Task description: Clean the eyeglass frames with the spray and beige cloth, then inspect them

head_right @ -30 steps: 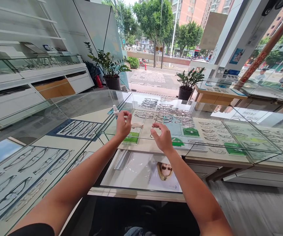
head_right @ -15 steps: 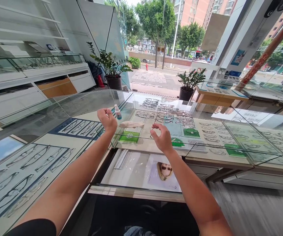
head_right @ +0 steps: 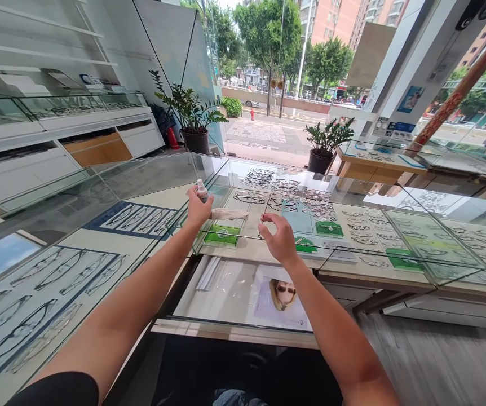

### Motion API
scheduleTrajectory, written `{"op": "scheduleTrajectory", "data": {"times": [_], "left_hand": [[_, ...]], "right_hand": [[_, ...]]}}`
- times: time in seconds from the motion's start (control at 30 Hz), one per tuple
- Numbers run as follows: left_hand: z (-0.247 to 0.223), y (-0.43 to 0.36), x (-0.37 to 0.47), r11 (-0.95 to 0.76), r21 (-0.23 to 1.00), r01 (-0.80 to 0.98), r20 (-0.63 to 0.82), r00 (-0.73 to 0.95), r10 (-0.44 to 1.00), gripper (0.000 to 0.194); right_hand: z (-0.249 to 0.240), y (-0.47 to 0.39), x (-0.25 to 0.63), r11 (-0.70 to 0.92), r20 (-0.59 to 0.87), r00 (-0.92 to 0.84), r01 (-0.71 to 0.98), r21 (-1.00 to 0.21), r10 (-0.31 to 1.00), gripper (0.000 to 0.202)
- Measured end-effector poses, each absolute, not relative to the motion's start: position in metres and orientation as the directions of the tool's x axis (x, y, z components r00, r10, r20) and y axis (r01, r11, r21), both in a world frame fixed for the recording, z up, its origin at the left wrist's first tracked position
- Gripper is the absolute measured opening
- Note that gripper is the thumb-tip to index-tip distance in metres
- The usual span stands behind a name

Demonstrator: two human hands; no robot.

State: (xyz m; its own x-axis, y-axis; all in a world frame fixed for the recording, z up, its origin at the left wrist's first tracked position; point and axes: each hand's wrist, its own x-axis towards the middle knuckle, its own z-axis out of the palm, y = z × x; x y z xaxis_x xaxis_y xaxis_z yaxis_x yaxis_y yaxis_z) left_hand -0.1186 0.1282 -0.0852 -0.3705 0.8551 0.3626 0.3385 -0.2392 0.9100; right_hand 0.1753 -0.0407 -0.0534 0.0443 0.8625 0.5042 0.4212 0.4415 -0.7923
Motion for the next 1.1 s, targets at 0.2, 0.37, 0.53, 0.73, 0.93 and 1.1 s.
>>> {"op": "scheduleTrajectory", "data": {"times": [0.2,0.37,0.53,0.73,0.93,1.1], "left_hand": [[-0.088,0.131,-0.121,-0.170,0.899,0.403,0.320,-0.338,0.885,0.041],[-0.076,0.125,-0.119,-0.252,0.892,0.375,0.397,-0.382,0.835,0.032],[-0.046,0.100,-0.096,-0.339,0.902,0.269,0.406,-0.257,0.877,0.036],[-0.018,0.052,-0.052,0.008,0.934,-0.357,0.138,0.381,0.914,0.077],[-0.009,0.026,-0.039,0.294,0.843,-0.450,0.072,0.636,0.768,0.086],[-0.013,0.026,-0.036,0.243,0.890,-0.385,0.053,0.619,0.784,0.084]], "right_hand": [[-0.054,-0.040,0.176,0.444,0.502,0.036,0.417,-0.793,0.864,0.031],[-0.053,-0.040,0.178,0.451,0.509,0.036,0.412,-0.792,0.860,0.028],[-0.049,-0.040,0.179,0.447,0.493,0.036,0.371,-0.814,0.869,0.028],[-0.043,-0.043,0.179,0.438,0.446,-0.051,0.314,-0.842,0.894,0.023],[-0.034,-0.049,0.177,0.433,0.413,-0.133,0.238,-0.869,0.901,0.021],[-0.033,-0.051,0.176,0.412,0.389,-0.163,0.144,-0.900,0.907,0.021]]}}
